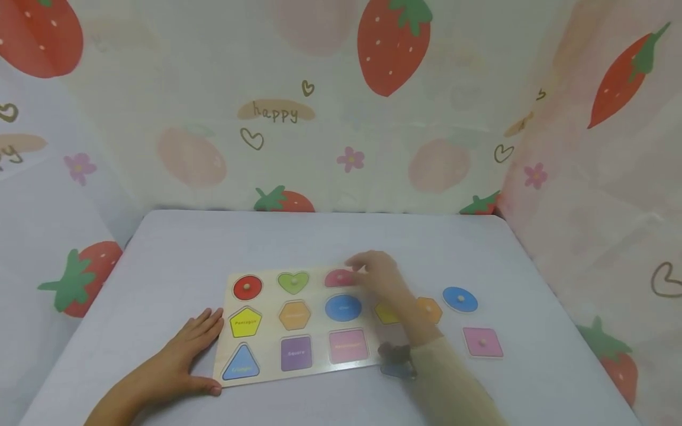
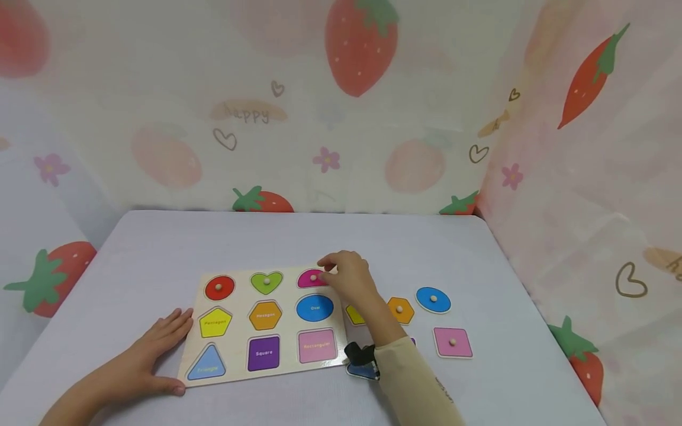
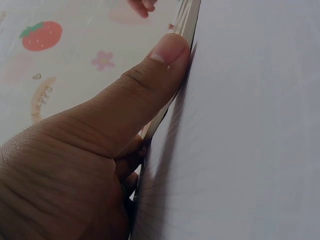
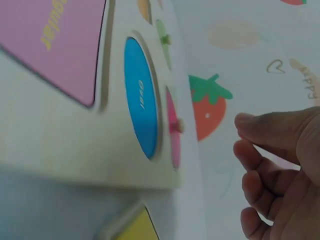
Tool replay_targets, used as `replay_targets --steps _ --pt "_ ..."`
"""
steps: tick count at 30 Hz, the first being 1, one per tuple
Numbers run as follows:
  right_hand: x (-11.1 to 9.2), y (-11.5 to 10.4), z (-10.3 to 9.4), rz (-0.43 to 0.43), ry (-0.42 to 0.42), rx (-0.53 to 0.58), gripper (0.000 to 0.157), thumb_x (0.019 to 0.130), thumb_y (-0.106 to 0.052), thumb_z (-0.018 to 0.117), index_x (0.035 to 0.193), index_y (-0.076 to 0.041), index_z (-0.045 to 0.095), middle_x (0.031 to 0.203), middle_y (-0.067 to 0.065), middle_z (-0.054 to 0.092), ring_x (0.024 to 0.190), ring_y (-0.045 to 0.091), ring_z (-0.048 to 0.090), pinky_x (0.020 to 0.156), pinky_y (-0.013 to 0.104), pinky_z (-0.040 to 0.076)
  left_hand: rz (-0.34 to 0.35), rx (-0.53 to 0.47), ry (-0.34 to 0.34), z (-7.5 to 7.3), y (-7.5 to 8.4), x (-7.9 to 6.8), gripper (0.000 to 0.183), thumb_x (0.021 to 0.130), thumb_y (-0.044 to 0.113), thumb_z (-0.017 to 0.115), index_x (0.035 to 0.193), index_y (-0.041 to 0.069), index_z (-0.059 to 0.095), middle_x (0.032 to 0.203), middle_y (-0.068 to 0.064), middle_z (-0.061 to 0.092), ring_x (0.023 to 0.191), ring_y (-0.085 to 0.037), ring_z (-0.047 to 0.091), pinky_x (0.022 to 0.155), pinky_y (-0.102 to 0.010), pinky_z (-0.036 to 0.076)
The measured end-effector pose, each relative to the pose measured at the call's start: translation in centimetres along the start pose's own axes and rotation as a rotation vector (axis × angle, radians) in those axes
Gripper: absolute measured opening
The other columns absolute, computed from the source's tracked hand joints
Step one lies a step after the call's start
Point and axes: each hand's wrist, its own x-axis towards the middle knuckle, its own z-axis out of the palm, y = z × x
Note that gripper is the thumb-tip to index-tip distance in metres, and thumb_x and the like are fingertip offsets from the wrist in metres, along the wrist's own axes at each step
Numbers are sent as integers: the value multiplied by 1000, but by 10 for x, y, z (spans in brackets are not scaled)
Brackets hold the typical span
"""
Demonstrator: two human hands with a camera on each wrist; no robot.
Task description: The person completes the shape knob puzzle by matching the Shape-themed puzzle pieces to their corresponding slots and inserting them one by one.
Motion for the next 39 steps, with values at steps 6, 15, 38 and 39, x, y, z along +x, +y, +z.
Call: replay_targets --steps 6,15,38,39 --pt "-16 10 -19 -48 -51 -39 20 93 -21 76 113 -21 78 105 -3 70 108 24 61 99 45 52 11 4 8 1 -1 -1 126 64 75 80 159 6 34 170 -7 24 158 -36 12 110 -1 -14" --pt "-35 32 -31 68 -113 -97 19 94 -25 73 112 -27 78 108 -6 69 112 21 60 100 45 53 1 10 6 2 -4 -1 127 64 76 79 160 8 34 171 -6 23 159 -34 10 110 0 -14" --pt "-58 73 -34 12 -163 -112 18 90 -22 78 107 -21 78 107 -6 74 110 22 65 102 48 51 -34 -5 -4 1 -2 -2 127 63 76 80 160 8 33 171 -4 23 158 -39 11 107 2 -14" --pt "-58 74 -33 18 -163 -122 17 90 -23 78 107 -22 78 107 -6 74 111 22 65 103 47 51 -36 -4 -5 1 -2 -2 127 63 76 79 160 9 33 171 -4 22 158 -39 11 107 2 -14"
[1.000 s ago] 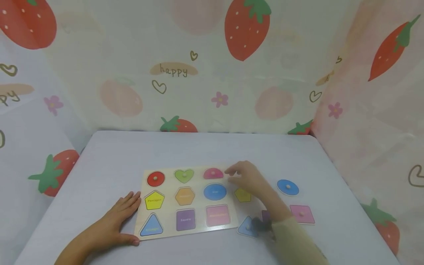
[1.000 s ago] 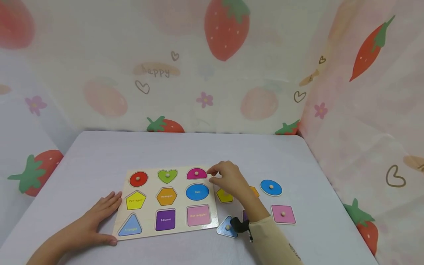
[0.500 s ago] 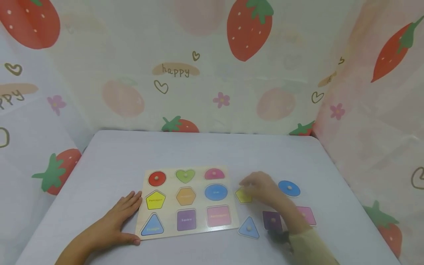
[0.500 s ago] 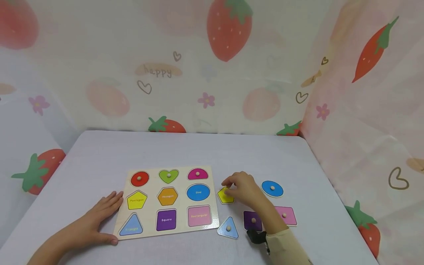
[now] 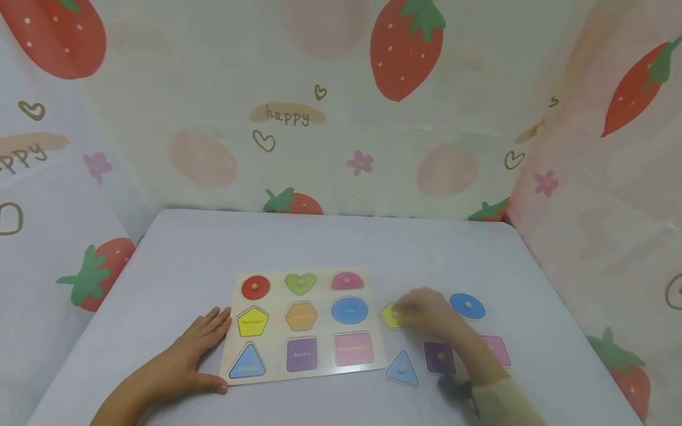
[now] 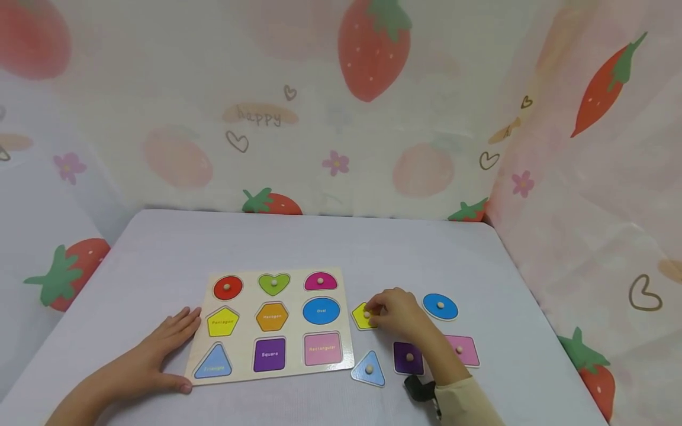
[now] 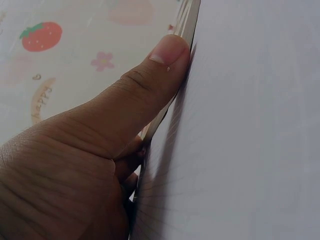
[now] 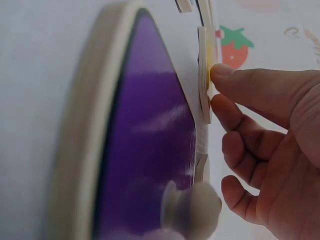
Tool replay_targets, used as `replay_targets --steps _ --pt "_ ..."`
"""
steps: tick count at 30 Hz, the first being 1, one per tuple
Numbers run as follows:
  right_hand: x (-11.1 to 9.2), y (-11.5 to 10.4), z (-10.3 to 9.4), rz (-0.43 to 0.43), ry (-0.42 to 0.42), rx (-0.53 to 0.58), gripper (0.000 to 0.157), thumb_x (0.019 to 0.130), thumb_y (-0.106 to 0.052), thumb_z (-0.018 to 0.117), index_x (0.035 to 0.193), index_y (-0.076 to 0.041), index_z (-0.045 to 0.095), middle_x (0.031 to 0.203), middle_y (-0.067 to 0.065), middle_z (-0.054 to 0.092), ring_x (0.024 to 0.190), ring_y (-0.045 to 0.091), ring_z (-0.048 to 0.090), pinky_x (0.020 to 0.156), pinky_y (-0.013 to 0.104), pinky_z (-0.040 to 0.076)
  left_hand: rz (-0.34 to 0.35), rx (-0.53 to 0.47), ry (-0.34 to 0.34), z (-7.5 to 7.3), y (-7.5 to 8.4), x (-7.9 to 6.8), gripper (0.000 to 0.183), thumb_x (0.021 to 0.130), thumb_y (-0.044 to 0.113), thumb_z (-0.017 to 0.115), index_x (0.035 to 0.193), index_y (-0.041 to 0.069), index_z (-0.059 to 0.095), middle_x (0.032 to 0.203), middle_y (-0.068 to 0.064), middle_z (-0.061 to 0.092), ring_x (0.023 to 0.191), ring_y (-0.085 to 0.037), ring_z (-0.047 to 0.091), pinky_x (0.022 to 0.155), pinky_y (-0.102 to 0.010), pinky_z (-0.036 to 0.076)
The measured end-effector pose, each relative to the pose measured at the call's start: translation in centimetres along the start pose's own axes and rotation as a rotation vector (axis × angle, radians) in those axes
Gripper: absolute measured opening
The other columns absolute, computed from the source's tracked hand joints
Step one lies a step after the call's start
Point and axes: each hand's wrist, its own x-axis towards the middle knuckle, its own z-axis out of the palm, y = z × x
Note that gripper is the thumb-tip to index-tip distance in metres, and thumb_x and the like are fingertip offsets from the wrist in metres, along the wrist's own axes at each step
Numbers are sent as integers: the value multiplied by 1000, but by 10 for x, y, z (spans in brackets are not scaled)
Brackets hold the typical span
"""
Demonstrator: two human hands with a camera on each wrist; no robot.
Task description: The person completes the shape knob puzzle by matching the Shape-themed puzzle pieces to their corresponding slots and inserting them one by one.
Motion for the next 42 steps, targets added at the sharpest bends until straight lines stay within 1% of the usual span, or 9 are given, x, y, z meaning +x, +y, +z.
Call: replay_targets --steps 4,11,16,23,26,31,34,39,42 --pt "-2 0 1 6 3 -9 16 90 -23 79 106 -23 79 108 -6 75 114 24 65 105 48 51 0 1 -4 -1 0 0 128 63 76 79 161 9 33 171 -4 22 158 -38 10 107 1 -15" --pt "-3 -6 0 -87 5 -23 13 90 -18 77 104 -19 79 106 -4 76 111 26 66 102 50 51 14 6 5 1 -3 0 127 63 76 80 160 8 33 171 -4 22 158 -37 11 109 1 -14" --pt "-1 -7 1 -113 24 -38 9 91 -17 76 99 -19 79 102 -5 76 107 25 66 101 50 51 12 2 4 2 -2 1 128 63 76 80 160 8 33 171 -4 22 158 -37 11 108 1 -14" --pt "1 -13 1 -29 35 -39 12 91 -17 76 102 -20 79 105 -4 75 108 23 65 101 48 52 5 4 -2 2 -2 2 128 63 76 80 160 8 33 171 -4 22 158 -37 11 107 1 -15" --pt "2 -19 -2 -23 47 -7 14 91 -17 76 104 -19 78 107 -3 75 108 23 66 100 48 53 11 10 1 3 -3 2 128 63 76 79 160 8 33 171 -4 22 158 -37 11 108 1 -15" --pt "2 -32 -7 -66 58 60 14 91 -17 77 105 -17 78 107 -1 75 108 25 66 99 49 53 22 9 8 2 -3 2 128 63 76 79 160 7 33 171 -5 23 158 -37 11 108 1 -14" --pt "3 -41 -8 -101 66 68 13 91 -17 77 104 -17 79 105 -1 75 107 25 67 99 49 53 28 1 14 1 -2 2 127 64 75 80 160 6 33 171 -6 23 158 -38 12 109 1 -13" --pt "9 -59 -8 -129 55 70 12 92 -20 76 103 -17 79 101 -4 74 102 21 64 94 47 54 6 -12 5 0 -1 1 127 63 75 80 160 8 33 171 -5 23 158 -39 11 106 2 -13" --pt "12 -72 -9 -174 48 83 11 92 -19 75 101 -15 78 98 -3 72 98 20 62 92 45 53 -6 -10 -1 1 -1 1 127 63 75 80 161 9 33 171 -3 22 158 -38 10 106 2 -14"
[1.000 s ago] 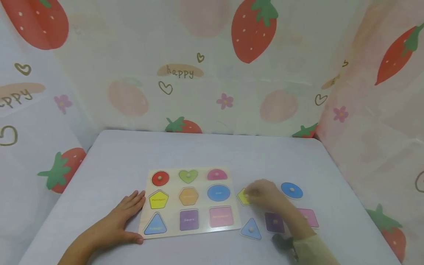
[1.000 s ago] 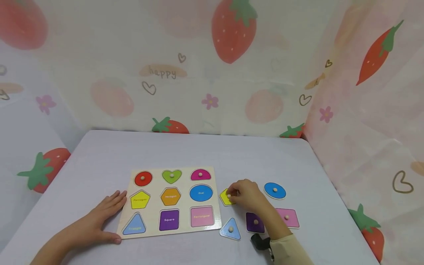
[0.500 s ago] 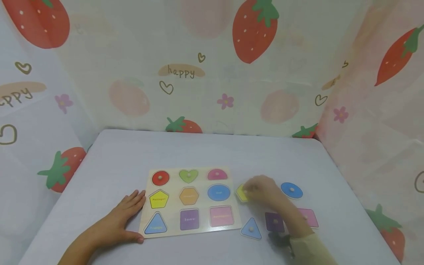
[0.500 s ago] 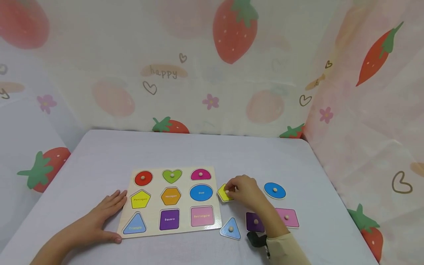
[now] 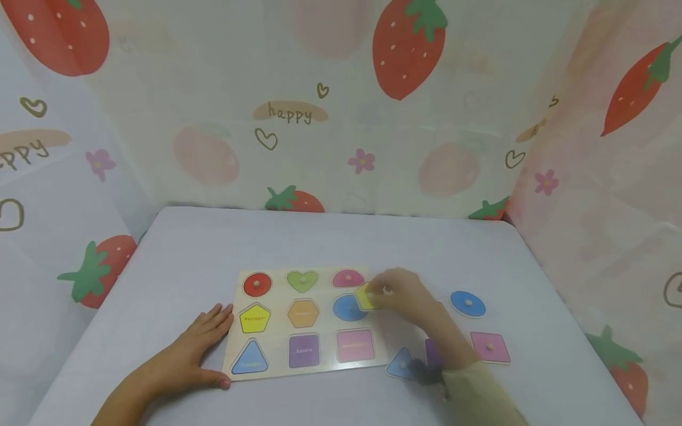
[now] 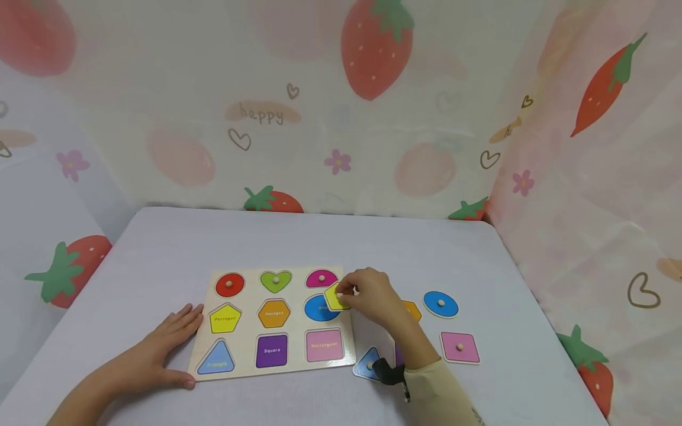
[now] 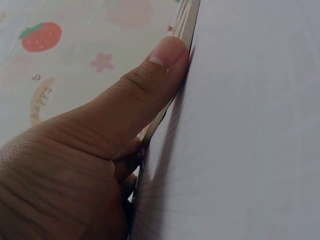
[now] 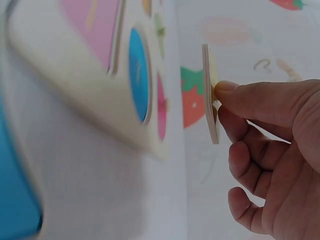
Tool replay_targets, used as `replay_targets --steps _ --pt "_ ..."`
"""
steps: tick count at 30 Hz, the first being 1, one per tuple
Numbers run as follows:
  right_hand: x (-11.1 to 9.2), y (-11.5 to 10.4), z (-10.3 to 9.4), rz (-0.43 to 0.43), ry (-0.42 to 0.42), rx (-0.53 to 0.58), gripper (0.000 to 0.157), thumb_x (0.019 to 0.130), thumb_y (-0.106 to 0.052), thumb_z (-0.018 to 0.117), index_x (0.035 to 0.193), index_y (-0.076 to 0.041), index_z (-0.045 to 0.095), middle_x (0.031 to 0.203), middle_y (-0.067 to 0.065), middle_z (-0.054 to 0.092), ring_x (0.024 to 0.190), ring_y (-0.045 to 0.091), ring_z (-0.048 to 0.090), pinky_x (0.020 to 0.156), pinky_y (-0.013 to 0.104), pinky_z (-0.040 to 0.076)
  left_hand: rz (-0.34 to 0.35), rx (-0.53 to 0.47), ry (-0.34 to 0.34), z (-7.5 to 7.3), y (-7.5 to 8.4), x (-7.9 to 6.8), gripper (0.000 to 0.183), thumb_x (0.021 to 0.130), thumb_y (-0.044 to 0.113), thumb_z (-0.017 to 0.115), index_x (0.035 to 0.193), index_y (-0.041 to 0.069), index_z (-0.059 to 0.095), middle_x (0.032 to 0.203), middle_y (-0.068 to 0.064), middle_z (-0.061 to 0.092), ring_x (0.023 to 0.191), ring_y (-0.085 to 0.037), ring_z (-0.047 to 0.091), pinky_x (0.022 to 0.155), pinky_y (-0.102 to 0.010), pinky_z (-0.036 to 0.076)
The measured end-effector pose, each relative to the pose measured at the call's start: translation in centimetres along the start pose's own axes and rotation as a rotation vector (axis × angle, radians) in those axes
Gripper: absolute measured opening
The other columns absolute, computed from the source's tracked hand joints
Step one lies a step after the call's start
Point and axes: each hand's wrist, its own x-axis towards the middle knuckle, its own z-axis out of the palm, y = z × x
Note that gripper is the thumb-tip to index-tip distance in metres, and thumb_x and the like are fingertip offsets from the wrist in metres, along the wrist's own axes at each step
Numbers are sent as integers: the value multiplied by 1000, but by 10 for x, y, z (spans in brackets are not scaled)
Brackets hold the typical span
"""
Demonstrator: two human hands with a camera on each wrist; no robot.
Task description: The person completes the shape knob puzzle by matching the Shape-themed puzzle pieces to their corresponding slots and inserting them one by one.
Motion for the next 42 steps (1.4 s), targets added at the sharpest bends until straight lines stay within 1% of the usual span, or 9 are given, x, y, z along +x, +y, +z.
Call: replay_targets --steps 4,10,15,17,22,24,31,38,42 --pt "9 -14 6 -48 11 29 8 89 -16 76 96 -13 78 92 -3 71 93 20 60 89 42 51 9 11 5 1 -2 0 128 63 76 80 160 8 33 171 -4 22 158 -37 11 107 2 -14" --pt "23 -31 24 -4 -6 77 16 88 -19 78 103 -16 79 99 -4 73 99 18 63 93 42 54 4 12 -2 1 -2 0 128 62 77 79 161 9 32 171 -3 22 158 -37 9 107 1 -14" --pt "36 -44 35 -112 16 132 17 85 -16 80 102 -12 79 101 1 77 101 21 68 97 42 53 -3 10 1 0 -2 1 128 62 77 79 161 10 32 171 -3 21 159 -36 9 106 1 -15" --pt "41 -51 41 -146 23 131 15 84 -15 81 98 -10 79 95 1 77 95 18 68 95 38 53 -2 10 2 1 -2 1 129 62 76 80 161 9 33 171 -3 22 159 -36 9 106 1 -15" --pt "50 -68 57 -165 15 84 10 82 -14 80 93 -13 80 84 -3 73 76 11 58 76 28 50 6 4 -7 2 -2 0 129 62 75 81 160 7 33 171 -6 23 158 -38 10 106 1 -16" --pt "52 -75 62 -141 8 34 9 84 -17 78 93 -18 80 84 -7 71 77 10 56 74 28 50 10 6 -5 2 -2 0 129 62 76 80 160 7 33 171 -6 23 158 -38 10 106 1 -16" --pt "60 -103 80 -9 -4 -26 11 91 -27 77 102 -27 79 99 -16 72 104 11 61 102 36 49 19 11 6 1 -2 2 128 63 77 79 160 8 33 171 -5 22 158 -37 10 107 1 -15" --pt "68 -126 101 47 -38 -3 11 91 -29 79 102 -27 80 97 -16 71 98 11 59 95 34 53 29 6 2 1 -6 1 127 64 75 80 160 7 32 171 -4 21 159 -36 9 108 0 -15" --pt "70 -129 111 36 -42 -21 11 91 -29 79 103 -28 80 95 -17 70 94 8 58 92 31 52 35 0 -2 1 -5 0 127 65 75 80 161 8 31 172 -4 20 158 -37 8 109 0 -15"
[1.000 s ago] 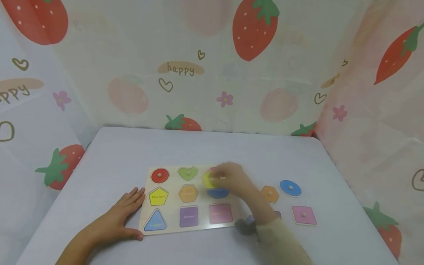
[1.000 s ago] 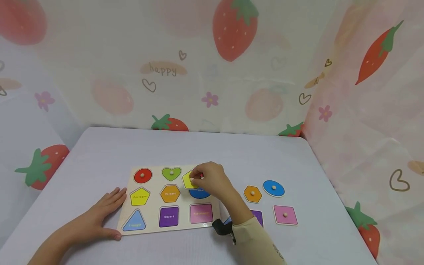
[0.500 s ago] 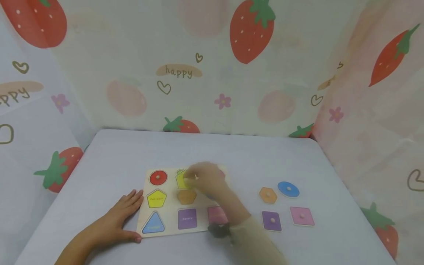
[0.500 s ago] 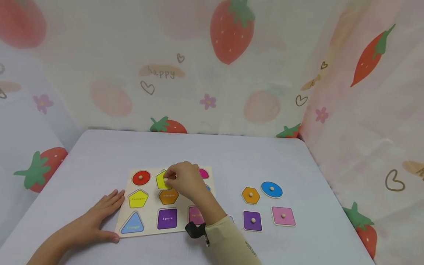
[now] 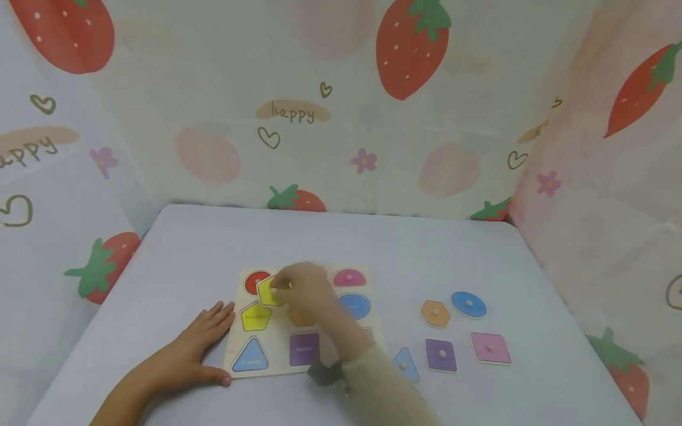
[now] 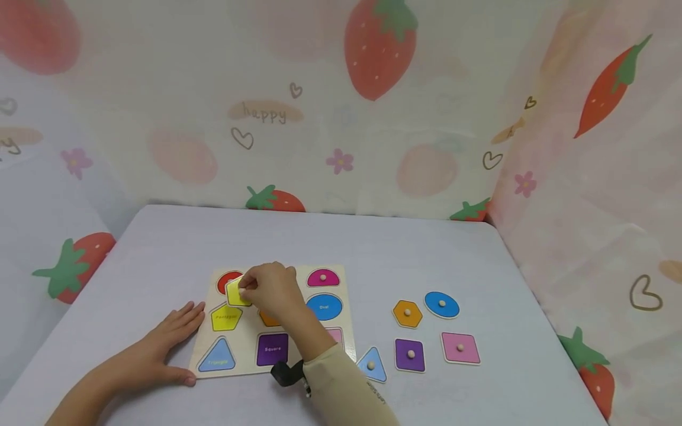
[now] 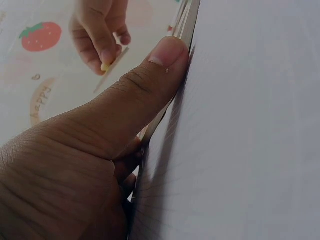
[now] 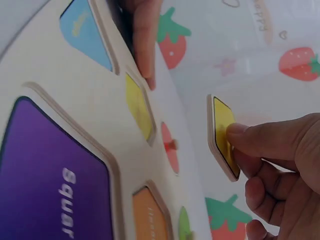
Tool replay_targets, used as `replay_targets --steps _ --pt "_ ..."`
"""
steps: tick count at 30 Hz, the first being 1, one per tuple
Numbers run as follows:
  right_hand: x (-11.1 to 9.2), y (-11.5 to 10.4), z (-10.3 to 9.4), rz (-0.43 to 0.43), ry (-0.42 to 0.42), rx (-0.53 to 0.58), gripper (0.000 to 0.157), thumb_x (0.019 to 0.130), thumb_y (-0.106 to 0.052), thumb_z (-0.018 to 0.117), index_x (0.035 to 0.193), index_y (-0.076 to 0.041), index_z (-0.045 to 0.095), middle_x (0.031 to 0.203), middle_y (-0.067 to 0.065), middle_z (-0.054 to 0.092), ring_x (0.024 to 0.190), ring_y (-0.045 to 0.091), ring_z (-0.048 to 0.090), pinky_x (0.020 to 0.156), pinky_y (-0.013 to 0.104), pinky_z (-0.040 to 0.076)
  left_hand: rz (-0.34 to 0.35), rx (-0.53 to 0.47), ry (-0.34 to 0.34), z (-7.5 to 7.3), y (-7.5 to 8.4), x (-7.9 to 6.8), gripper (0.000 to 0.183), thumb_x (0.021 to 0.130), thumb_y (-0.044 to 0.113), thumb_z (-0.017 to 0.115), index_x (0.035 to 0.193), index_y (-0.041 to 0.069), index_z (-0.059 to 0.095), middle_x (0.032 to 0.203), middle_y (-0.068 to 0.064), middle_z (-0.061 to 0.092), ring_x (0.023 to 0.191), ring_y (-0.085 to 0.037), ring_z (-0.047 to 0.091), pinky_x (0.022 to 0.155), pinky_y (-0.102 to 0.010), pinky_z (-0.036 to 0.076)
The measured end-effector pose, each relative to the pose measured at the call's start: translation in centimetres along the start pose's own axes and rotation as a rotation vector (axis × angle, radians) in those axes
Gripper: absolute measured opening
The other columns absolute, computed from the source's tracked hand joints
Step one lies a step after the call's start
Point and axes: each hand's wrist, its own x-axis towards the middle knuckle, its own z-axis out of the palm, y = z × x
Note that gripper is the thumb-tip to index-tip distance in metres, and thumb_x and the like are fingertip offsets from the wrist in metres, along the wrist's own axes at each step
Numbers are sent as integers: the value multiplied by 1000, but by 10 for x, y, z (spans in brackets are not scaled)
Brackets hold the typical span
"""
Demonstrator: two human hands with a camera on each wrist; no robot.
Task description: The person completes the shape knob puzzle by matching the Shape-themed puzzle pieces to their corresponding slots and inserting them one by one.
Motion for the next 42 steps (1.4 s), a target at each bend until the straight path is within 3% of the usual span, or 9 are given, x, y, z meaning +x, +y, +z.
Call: replay_targets --steps 9,14,19,21,26,29,36,42 --pt "1 1 21 -7 21 -31 17 94 -34 74 110 -32 79 104 -18 72 100 7 60 107 37 47 6 2 8 -3 5 2 127 64 74 81 160 6 33 171 -7 21 158 -38 9 110 -2 -15" --pt "1 -4 29 -25 50 -88 17 94 -34 74 110 -32 80 102 -17 74 100 8 60 107 41 46 -8 1 -3 -1 3 3 128 63 75 81 160 7 32 171 -6 21 159 -36 7 109 -2 -16" --pt "3 -4 37 -60 53 -195 16 91 -34 75 106 -33 80 97 -17 75 93 9 57 109 53 41 18 13 9 0 0 3 128 63 76 79 160 6 33 171 -8 23 158 -38 10 111 -2 -15" --pt "4 -3 41 -65 44 -198 16 90 -33 75 105 -33 81 95 -18 74 91 7 56 108 53 41 26 21 12 1 -1 3 127 64 75 80 159 5 34 170 -9 24 158 -38 11 111 -2 -15" --pt "5 -4 49 17 9 -147 14 88 -35 77 101 -37 80 93 -21 70 90 4 56 85 40 54 18 31 12 0 -2 4 128 63 75 81 159 6 34 170 -8 24 158 -36 11 110 -2 -15" --pt "7 -4 55 71 -14 -146 13 88 -39 78 102 -41 79 96 -22 68 94 5 57 73 37 55 16 20 11 1 -2 4 128 63 75 81 159 6 34 170 -8 24 158 -36 10 110 -1 -15" --pt "8 -4 59 46 -25 -180 16 91 -40 76 106 -40 78 98 -23 70 105 4 62 99 48 51 29 16 15 1 -2 3 126 64 74 81 159 5 34 170 -8 24 158 -36 11 111 -2 -14" --pt "7 -5 59 18 -35 -184 15 92 -38 75 106 -38 79 95 -24 71 103 3 61 106 47 47 18 9 5 0 -1 3 126 65 74 81 160 7 34 171 -7 23 158 -36 10 110 -1 -14"
